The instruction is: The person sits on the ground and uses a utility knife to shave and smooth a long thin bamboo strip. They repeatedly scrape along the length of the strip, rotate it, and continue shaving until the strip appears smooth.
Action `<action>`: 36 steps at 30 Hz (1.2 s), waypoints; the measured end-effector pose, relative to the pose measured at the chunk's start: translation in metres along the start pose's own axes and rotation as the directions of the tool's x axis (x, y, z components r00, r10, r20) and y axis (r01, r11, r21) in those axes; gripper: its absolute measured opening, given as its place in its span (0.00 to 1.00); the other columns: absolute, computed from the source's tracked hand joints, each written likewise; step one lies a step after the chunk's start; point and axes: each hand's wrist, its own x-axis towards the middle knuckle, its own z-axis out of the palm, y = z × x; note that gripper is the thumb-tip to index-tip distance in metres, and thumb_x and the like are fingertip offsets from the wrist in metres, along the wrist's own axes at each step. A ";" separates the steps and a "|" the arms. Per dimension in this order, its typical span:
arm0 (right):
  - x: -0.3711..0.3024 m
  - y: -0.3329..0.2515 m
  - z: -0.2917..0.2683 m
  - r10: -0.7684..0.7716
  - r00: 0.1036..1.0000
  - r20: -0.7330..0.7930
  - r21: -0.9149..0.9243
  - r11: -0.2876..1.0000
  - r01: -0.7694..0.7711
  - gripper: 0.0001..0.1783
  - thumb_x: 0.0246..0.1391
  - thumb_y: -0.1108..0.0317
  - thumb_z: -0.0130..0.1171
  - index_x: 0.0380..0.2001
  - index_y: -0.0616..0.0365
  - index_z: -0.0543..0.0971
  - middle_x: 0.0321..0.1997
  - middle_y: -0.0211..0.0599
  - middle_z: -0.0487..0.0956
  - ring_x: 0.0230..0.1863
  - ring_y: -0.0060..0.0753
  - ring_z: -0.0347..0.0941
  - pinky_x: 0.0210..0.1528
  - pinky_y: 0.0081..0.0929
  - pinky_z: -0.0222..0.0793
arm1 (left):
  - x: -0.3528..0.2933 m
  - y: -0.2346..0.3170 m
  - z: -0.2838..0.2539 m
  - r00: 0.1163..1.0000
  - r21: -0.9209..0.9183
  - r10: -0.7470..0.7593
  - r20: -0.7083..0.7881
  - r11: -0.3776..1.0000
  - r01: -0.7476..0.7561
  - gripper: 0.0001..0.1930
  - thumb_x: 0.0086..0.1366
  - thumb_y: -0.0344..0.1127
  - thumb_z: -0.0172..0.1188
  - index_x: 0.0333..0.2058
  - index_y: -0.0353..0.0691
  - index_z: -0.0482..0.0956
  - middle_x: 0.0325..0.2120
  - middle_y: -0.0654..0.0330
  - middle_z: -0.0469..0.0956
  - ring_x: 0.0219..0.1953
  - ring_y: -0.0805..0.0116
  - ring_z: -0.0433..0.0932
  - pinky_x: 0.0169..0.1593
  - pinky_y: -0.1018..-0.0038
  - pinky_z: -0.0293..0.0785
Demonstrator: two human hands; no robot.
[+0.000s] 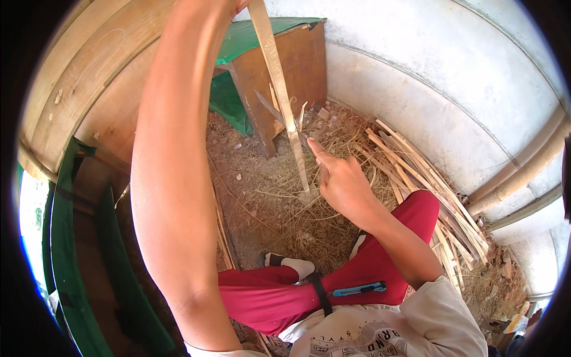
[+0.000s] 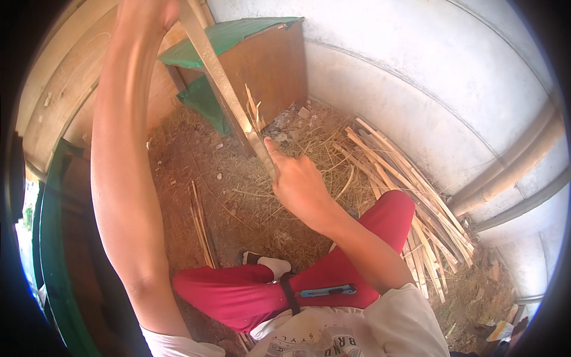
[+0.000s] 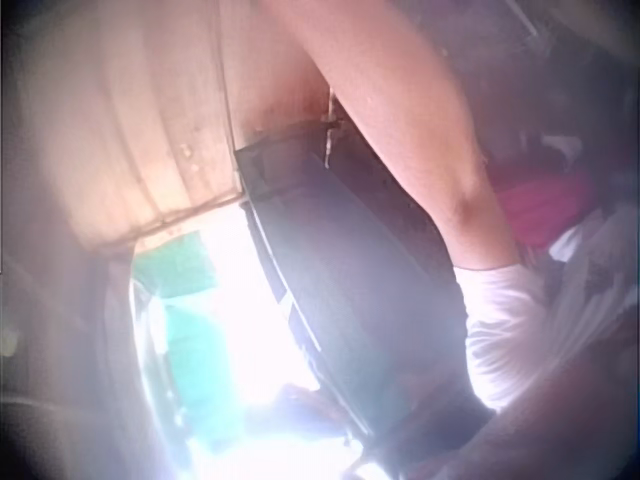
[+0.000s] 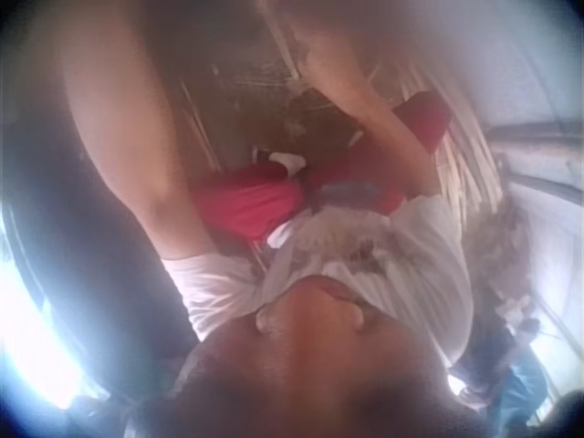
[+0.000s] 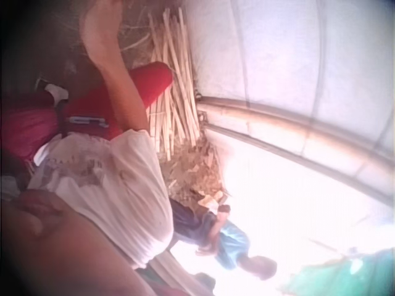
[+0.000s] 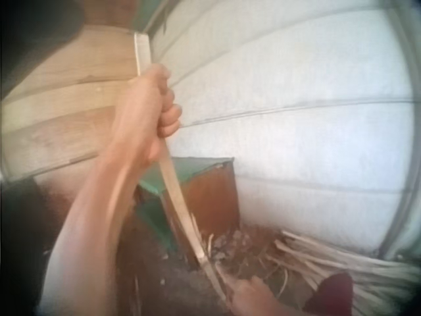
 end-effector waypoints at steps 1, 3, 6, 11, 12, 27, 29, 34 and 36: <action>-0.003 -0.001 -0.001 0.017 1.000 0.023 -0.010 1.000 -0.017 0.37 0.49 0.84 0.55 0.66 0.65 0.70 0.16 0.56 0.75 0.16 0.53 0.74 0.25 0.43 0.73 | -0.003 -0.003 -0.002 1.000 0.006 0.020 0.015 1.000 -0.020 0.14 0.71 0.31 0.46 0.23 0.49 0.60 0.13 0.73 0.53 0.13 0.79 0.49 0.16 0.75 0.43; -0.004 -0.002 0.001 0.031 0.999 0.011 0.011 0.999 -0.031 0.37 0.48 0.84 0.56 0.66 0.64 0.70 0.16 0.56 0.75 0.16 0.53 0.75 0.26 0.43 0.74 | -0.002 -0.008 -0.005 0.997 -0.034 0.043 0.061 0.999 -0.041 0.13 0.71 0.31 0.46 0.24 0.49 0.60 0.13 0.73 0.53 0.13 0.79 0.49 0.16 0.75 0.43; -0.005 0.004 0.010 0.015 0.998 -0.059 0.039 0.999 -0.012 0.39 0.47 0.84 0.57 0.67 0.63 0.70 0.16 0.56 0.75 0.17 0.52 0.76 0.26 0.42 0.74 | 0.008 -0.010 -0.003 0.997 -0.072 0.008 0.080 0.997 -0.002 0.13 0.71 0.31 0.46 0.24 0.49 0.60 0.13 0.73 0.53 0.13 0.79 0.49 0.16 0.75 0.43; -0.018 0.017 0.018 0.049 0.995 -0.085 -0.034 0.998 -0.053 0.42 0.45 0.84 0.58 0.68 0.61 0.68 0.17 0.56 0.76 0.17 0.51 0.76 0.26 0.43 0.75 | -0.001 -0.013 0.005 0.992 -0.023 0.077 0.098 0.997 -0.075 0.14 0.71 0.32 0.47 0.24 0.49 0.59 0.14 0.72 0.53 0.14 0.79 0.49 0.17 0.75 0.44; -0.021 0.019 0.017 0.049 0.996 -0.077 -0.028 0.998 -0.051 0.42 0.45 0.84 0.58 0.68 0.60 0.68 0.17 0.55 0.76 0.17 0.52 0.77 0.26 0.43 0.75 | -0.001 -0.008 0.007 0.997 -0.017 0.037 0.067 0.999 -0.035 0.14 0.71 0.32 0.47 0.24 0.49 0.59 0.14 0.72 0.53 0.14 0.79 0.49 0.17 0.75 0.44; 0.019 -0.032 -0.030 0.260 0.959 -0.118 0.322 0.923 -0.210 0.23 0.70 0.71 0.50 0.66 0.49 0.74 0.43 0.46 0.83 0.14 0.16 0.57 0.16 0.21 0.56 | 0.017 -0.018 0.007 0.996 -0.050 -0.051 0.080 0.997 0.055 0.16 0.69 0.33 0.48 0.21 0.51 0.58 0.12 0.72 0.52 0.12 0.78 0.50 0.16 0.74 0.43; 0.031 -0.053 -0.066 0.157 0.951 -0.266 0.225 0.969 -0.097 0.23 0.71 0.70 0.49 0.67 0.51 0.72 0.21 0.33 0.79 0.13 0.14 0.54 0.15 0.20 0.51 | 0.015 -0.024 0.017 0.997 -0.074 -0.032 0.070 0.997 0.037 0.16 0.69 0.34 0.48 0.21 0.51 0.58 0.12 0.72 0.53 0.12 0.78 0.50 0.16 0.74 0.43; 0.037 -0.085 -0.076 0.125 0.935 -0.331 0.211 0.976 -0.056 0.27 0.63 0.77 0.52 0.66 0.61 0.71 0.31 0.60 0.82 0.15 0.34 0.75 0.21 0.32 0.68 | 0.023 -0.008 -0.020 0.892 -0.378 -0.306 0.332 0.824 0.423 0.16 0.69 0.34 0.49 0.21 0.50 0.60 0.12 0.71 0.53 0.12 0.78 0.51 0.16 0.74 0.44; 0.029 -0.072 -0.059 0.129 0.939 -0.318 0.205 0.977 -0.065 0.30 0.62 0.79 0.52 0.68 0.61 0.69 0.37 0.62 0.84 0.16 0.35 0.77 0.21 0.31 0.70 | 0.018 -0.011 -0.012 0.970 -0.229 -0.180 0.164 0.949 0.215 0.15 0.69 0.34 0.49 0.21 0.50 0.61 0.12 0.71 0.54 0.12 0.78 0.52 0.16 0.74 0.45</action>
